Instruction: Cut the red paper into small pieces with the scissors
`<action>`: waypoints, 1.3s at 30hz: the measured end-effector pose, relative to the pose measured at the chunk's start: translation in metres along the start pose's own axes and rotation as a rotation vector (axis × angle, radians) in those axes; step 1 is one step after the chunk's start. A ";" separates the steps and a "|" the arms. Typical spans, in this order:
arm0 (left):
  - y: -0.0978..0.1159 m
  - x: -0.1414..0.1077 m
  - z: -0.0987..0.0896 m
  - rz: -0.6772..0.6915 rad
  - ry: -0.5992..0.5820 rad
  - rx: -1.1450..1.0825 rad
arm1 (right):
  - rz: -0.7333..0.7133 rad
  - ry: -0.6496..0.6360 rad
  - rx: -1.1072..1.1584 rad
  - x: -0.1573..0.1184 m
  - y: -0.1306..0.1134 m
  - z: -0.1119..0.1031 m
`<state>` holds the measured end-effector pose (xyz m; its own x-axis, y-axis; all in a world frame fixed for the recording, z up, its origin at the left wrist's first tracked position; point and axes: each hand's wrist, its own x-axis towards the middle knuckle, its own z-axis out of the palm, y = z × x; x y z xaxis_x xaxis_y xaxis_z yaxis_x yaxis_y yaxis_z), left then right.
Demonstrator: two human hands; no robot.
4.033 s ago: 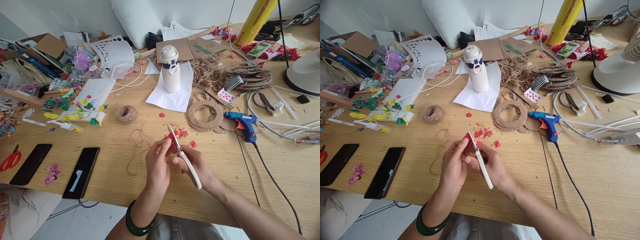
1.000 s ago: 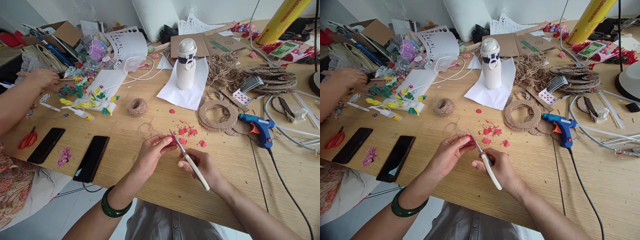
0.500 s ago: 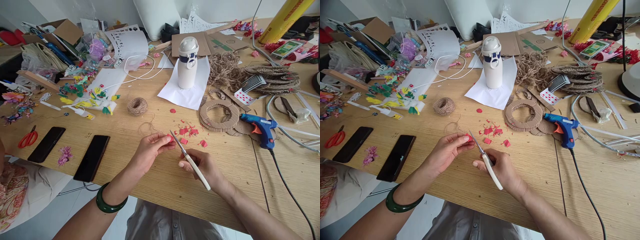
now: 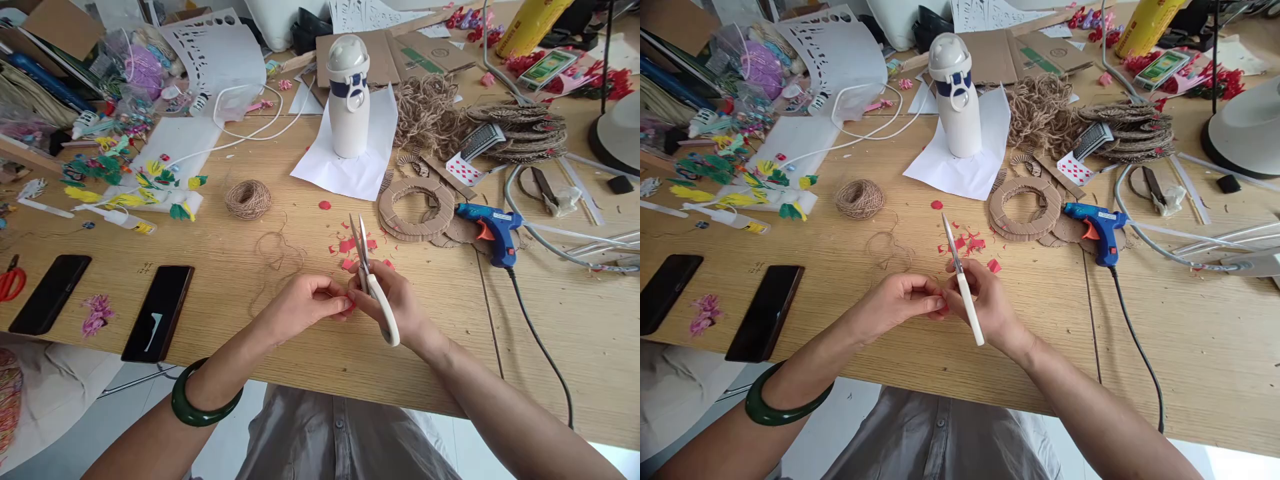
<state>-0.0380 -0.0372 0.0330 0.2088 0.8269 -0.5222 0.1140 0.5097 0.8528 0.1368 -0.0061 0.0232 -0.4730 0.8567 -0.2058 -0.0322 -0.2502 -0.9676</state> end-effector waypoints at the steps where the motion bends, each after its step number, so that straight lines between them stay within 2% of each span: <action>1: 0.001 0.001 0.001 0.002 -0.002 0.013 | 0.003 -0.004 -0.003 0.000 0.001 0.000; 6: 0.006 0.000 0.003 0.034 0.020 0.079 | 0.011 0.020 0.008 0.001 0.006 -0.002; 13: -0.003 -0.004 0.021 0.067 0.125 -0.258 | 0.017 0.208 0.097 0.003 0.004 -0.004; 19: -0.015 0.001 0.031 0.120 0.247 -0.293 | 0.022 0.247 0.137 0.002 0.006 -0.002; 25: -0.011 0.003 0.031 0.153 0.369 -0.409 | 0.069 0.198 0.063 0.000 0.002 -0.001; 30: -0.002 0.005 0.023 0.227 0.474 -0.508 | 0.076 0.044 -0.045 -0.004 0.000 -0.002; 33: 0.005 0.005 0.020 0.277 0.502 -0.584 | 0.073 -0.057 -0.090 -0.007 0.001 -0.001; 39: 0.006 0.009 0.026 0.326 0.499 -0.656 | 0.062 -0.107 -0.056 -0.009 0.004 0.003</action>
<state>-0.0101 -0.0328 0.0337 -0.3319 0.8839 -0.3295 -0.4894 0.1372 0.8612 0.1383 -0.0164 0.0217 -0.5639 0.7867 -0.2512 0.0480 -0.2725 -0.9610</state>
